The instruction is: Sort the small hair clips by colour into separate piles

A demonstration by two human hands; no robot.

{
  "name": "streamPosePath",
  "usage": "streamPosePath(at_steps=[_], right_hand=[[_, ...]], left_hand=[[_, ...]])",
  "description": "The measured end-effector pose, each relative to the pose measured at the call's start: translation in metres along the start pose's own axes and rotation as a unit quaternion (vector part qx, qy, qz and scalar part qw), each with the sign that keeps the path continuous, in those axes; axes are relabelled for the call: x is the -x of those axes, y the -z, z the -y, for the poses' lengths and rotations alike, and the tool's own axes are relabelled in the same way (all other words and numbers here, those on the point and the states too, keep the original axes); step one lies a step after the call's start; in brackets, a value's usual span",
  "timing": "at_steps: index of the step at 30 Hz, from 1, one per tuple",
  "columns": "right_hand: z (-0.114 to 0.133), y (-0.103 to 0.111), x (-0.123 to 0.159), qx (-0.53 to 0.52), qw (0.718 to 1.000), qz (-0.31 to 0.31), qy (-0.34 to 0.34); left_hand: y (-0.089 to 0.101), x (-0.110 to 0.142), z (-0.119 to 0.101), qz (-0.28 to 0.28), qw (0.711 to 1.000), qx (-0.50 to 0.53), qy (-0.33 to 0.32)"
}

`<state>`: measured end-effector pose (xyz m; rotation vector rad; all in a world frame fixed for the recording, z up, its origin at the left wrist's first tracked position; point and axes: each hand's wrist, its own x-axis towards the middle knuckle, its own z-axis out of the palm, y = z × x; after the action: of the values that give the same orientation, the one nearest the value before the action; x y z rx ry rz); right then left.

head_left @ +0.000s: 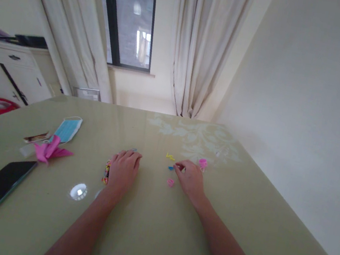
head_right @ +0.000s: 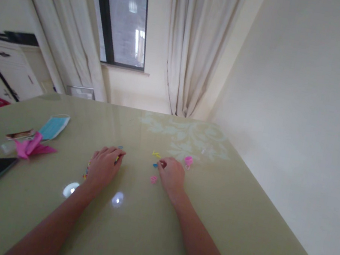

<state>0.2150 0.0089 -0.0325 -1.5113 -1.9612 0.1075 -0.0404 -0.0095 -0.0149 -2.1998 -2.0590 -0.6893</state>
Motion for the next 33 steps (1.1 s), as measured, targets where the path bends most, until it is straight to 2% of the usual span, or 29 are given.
streamPosePath(at_steps=[5, 8, 10, 12, 15, 19, 23, 26, 33], right_hand=[[0.019, 0.012, 0.005, -0.048, 0.998, -0.024, 0.016], [0.025, 0.011, 0.007, -0.059, 0.998, -0.025, 0.028], [0.027, 0.010, 0.008, -0.076, 0.996, -0.026, 0.026], [0.029, 0.009, 0.008, -0.110, 0.993, -0.026, 0.023], [0.036, 0.009, 0.009, -0.187, 0.982, -0.026, 0.020], [0.050, 0.011, 0.013, -0.275, 0.961, -0.012, 0.033], [0.061, 0.015, 0.017, -0.305, 0.952, 0.003, 0.030], [0.063, 0.015, 0.020, -0.290, 0.957, 0.003, 0.028], [0.061, 0.011, 0.022, -0.261, 0.962, -0.040, 0.061]], left_hand=[[-0.002, -0.005, 0.003, -0.051, 0.987, 0.151, 0.033], [-0.006, -0.008, 0.009, -0.060, 0.959, 0.265, 0.075], [-0.007, -0.009, 0.009, -0.047, 0.920, 0.371, 0.116], [-0.006, -0.008, 0.005, -0.024, 0.866, 0.477, 0.150], [-0.003, -0.002, -0.010, 0.003, 0.788, 0.597, 0.152], [0.000, 0.008, -0.033, 0.035, 0.707, 0.694, 0.136], [0.004, 0.013, -0.046, 0.063, 0.650, 0.742, 0.149], [0.006, 0.015, -0.050, 0.082, 0.631, 0.755, 0.157], [0.002, 0.017, -0.053, 0.082, 0.619, 0.763, 0.163]])
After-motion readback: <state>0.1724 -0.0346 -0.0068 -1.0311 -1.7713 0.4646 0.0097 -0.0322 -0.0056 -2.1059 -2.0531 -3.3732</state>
